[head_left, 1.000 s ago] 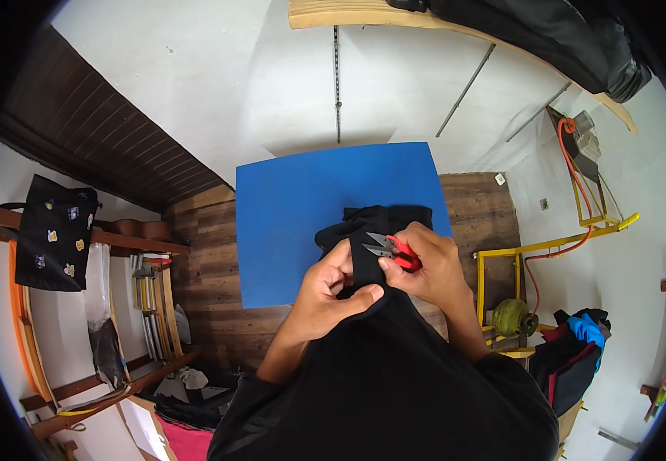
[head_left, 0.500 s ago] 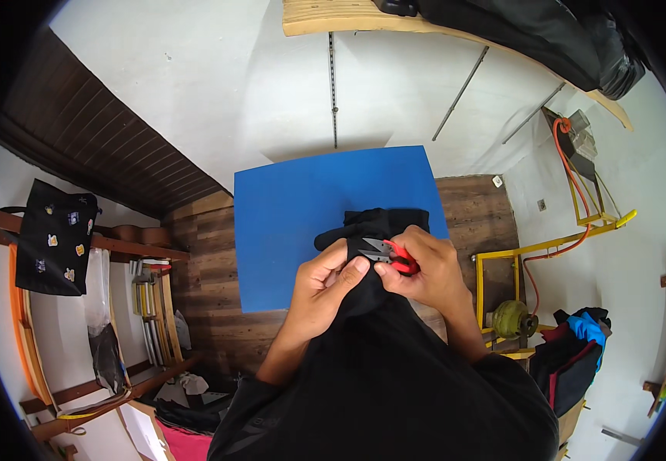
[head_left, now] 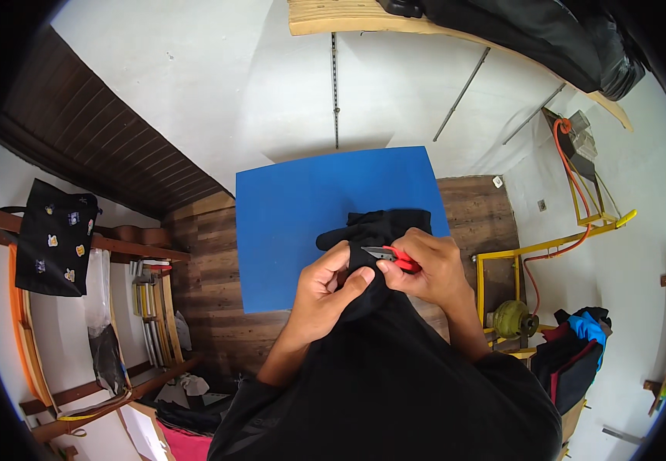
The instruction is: Trimming excess material from a black garment using pliers.
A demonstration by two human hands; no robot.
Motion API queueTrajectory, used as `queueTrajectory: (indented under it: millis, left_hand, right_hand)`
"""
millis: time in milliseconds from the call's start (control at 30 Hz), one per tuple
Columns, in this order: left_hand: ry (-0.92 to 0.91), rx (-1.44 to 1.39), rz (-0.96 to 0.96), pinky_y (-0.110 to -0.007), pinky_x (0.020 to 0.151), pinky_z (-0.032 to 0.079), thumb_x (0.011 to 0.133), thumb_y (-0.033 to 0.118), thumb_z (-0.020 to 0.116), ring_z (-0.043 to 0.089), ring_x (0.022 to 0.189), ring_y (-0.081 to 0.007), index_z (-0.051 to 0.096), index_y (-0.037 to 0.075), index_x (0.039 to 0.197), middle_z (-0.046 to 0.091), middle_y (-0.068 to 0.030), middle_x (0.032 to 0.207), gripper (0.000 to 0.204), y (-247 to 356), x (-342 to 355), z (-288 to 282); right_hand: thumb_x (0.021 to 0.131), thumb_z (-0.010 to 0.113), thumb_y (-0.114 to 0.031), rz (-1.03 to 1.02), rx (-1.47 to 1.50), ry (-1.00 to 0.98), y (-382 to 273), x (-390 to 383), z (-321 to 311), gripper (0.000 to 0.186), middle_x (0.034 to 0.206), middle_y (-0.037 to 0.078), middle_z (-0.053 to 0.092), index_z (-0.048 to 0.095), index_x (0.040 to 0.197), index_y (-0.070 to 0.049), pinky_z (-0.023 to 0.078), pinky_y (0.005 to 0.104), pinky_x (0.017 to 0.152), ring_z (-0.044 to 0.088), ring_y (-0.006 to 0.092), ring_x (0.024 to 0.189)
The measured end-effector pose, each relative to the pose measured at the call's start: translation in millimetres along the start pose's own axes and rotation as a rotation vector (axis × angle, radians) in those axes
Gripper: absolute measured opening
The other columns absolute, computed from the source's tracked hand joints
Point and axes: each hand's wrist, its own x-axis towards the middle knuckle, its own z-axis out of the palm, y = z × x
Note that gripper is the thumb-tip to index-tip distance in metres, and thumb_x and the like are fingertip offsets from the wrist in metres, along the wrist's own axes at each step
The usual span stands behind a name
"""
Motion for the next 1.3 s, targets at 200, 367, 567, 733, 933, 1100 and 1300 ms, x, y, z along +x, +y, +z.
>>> queueTrajectory:
  millis: [200, 367, 567, 733, 933, 1100, 1300]
  left_hand:
    - [0.009, -0.08, -0.115, -0.02, 0.078, 0.04, 0.092, 0.001, 0.061, 0.051, 0.088, -0.0034, 0.055, -0.001, 0.118, 0.059, 0.0018, 0.097, 0.027, 2.3, -3.1, -2.8]
    - [-0.051, -0.118, -0.139, -0.02, 0.08, 0.041, 0.089, -0.003, 0.062, 0.053, 0.091, -0.0031, 0.048, 0.0, 0.128, 0.061, -0.0001, 0.102, 0.042, 6.6, -4.1, -8.6]
    - [0.005, -0.162, -0.121, -0.021, 0.077, 0.039, 0.09, 0.001, 0.063, 0.051, 0.088, -0.0042, 0.057, -0.002, 0.116, 0.06, -0.0002, 0.099, 0.026, -0.5, -4.0, -9.8]
    - [0.163, -0.031, -0.047, -0.023, 0.07, 0.036, 0.092, 0.007, 0.064, 0.044, 0.081, -0.0072, 0.066, -0.002, 0.103, 0.056, -0.0002, 0.091, 0.014, -9.6, 1.5, -15.4]
    - [0.117, -0.035, -0.016, -0.021, 0.072, 0.039, 0.092, 0.004, 0.062, 0.05, 0.084, -0.0054, 0.065, -0.003, 0.107, 0.059, -0.0005, 0.094, 0.016, -3.9, -2.0, -14.2]
    - [0.058, -0.131, -0.098, -0.02, 0.078, 0.042, 0.092, 0.001, 0.061, 0.054, 0.091, -0.0047, 0.06, -0.003, 0.115, 0.061, -0.0014, 0.102, 0.023, -1.2, -1.9, -14.5]
    - [0.048, -0.16, -0.1, -0.021, 0.085, 0.043, 0.091, 0.001, 0.063, 0.056, 0.097, -0.0057, 0.056, -0.003, 0.122, 0.062, -0.0023, 0.105, 0.032, -1.3, -2.6, -12.8]
  right_hand:
    - [0.07, 0.08, -0.015, 0.001, 0.012, -0.001, 0.5, 2.3, 6.2, 0.024, 0.061, 0.007, 0.05, 0.059, 0.076, -0.003, 0.038, 0.0308, 0.042, 0.049, 0.0216, 0.047]
    - [0.07, 0.079, -0.015, 0.015, 0.028, 0.016, -0.2, 4.1, 8.7, 0.024, 0.061, 0.007, 0.05, 0.06, 0.077, -0.003, 0.039, 0.0307, 0.042, 0.05, 0.0216, 0.048]
    - [0.071, 0.08, -0.016, 0.013, -0.002, 0.011, -2.6, 7.9, 6.2, 0.024, 0.062, 0.006, 0.051, 0.06, 0.078, -0.003, 0.039, 0.03, 0.042, 0.05, 0.0207, 0.048]
    - [0.07, 0.08, -0.016, 0.027, 0.003, 0.017, -3.8, 9.9, 9.3, 0.024, 0.06, 0.006, 0.05, 0.06, 0.075, -0.003, 0.038, 0.0297, 0.041, 0.048, 0.0199, 0.046]
    - [0.071, 0.08, -0.017, 0.019, -0.002, -0.011, -3.0, 8.6, 12.0, 0.025, 0.06, 0.007, 0.049, 0.06, 0.075, -0.003, 0.038, 0.0299, 0.041, 0.048, 0.0201, 0.046]
    - [0.07, 0.08, -0.017, 0.037, 0.006, -0.031, -2.3, 8.3, 13.9, 0.025, 0.062, 0.008, 0.051, 0.06, 0.078, -0.003, 0.039, 0.0306, 0.043, 0.05, 0.0211, 0.048]
    - [0.07, 0.081, -0.018, 0.091, -0.005, -0.028, -2.5, 7.2, 11.8, 0.028, 0.067, 0.008, 0.054, 0.06, 0.08, -0.003, 0.044, 0.0317, 0.046, 0.054, 0.0229, 0.052]
